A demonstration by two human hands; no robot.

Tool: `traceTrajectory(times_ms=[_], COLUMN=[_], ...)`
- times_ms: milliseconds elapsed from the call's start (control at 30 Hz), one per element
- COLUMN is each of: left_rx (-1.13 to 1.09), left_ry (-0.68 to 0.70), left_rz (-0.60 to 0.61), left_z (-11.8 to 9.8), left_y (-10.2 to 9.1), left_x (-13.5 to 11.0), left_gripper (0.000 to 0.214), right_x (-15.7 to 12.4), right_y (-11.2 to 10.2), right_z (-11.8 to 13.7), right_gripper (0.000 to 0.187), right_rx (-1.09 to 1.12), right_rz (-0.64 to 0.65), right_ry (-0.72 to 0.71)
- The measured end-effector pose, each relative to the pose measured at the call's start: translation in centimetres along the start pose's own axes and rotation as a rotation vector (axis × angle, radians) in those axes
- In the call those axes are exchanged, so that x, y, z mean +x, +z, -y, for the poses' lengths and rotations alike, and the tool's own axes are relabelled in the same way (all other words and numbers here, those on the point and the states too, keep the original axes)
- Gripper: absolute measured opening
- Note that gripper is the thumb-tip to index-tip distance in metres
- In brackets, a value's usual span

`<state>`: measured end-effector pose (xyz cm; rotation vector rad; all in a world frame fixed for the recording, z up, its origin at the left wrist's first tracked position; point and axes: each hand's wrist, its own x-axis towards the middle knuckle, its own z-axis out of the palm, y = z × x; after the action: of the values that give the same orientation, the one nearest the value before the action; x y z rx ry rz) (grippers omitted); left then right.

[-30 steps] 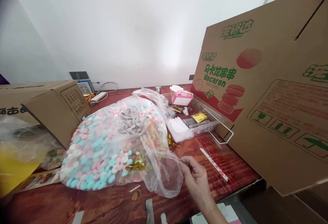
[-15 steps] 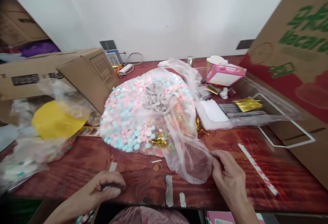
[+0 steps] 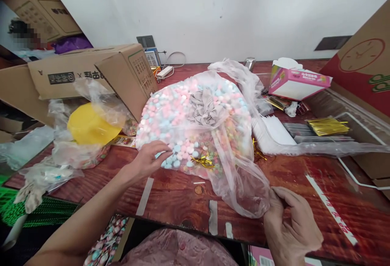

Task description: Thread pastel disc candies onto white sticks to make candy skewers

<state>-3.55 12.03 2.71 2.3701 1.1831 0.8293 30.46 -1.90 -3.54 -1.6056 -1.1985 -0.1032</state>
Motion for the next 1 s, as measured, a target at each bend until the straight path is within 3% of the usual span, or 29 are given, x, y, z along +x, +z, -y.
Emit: traceTrajectory(times_ms=[100,200,300,400,567,733,867,1000], left_rx=[0.064,0.121,0.170,0.215,0.248,0.293,0.263,0.229], left_ry=[0.053,0.097,0.097,0.005,-0.030,-0.121,-0.147,-0.147], left_rz=[0.125,0.256,0.317,0.367,0.463,0.480,0.470,0.468], left_z=[-0.2,-1.5,-2.8,-3.1,-3.4,-4.3,-4.3,-3.8], left_y=[2.0,4.8,6.7,7.3,7.7,8.6,8.9,8.9], left_x=[1.9,2.8,3.6,4.5,4.4,3.7,3.9,3.8], left_gripper=[0.023,0.023,0.027,0.032,0.035,0.026,0.025,0.020], right_x=[0.2,1.0,2.1,2.9,3.9,4.8,5.0,4.7], right_y=[1.6,3.7,5.6,7.3,9.8,11.9,12.8,13.1], right_z=[2.6,4.7,5.4,5.0,4.2,5.2,5.6,5.1], right_gripper=[0.017,0.021,0.020,0.026,0.053,0.060,0.056,0.039], right_rx=[-0.014,-0.075,-0.121,-0.135,-0.313,-0.457,-0.397,-0.337], right_rz=[0.098,0.409,0.469,0.527,0.805,1.042,1.116,1.149], right_ry=[-0.335,-0.591,-0.562,-0.506,-0.497,-0.492,-0.573,-0.608])
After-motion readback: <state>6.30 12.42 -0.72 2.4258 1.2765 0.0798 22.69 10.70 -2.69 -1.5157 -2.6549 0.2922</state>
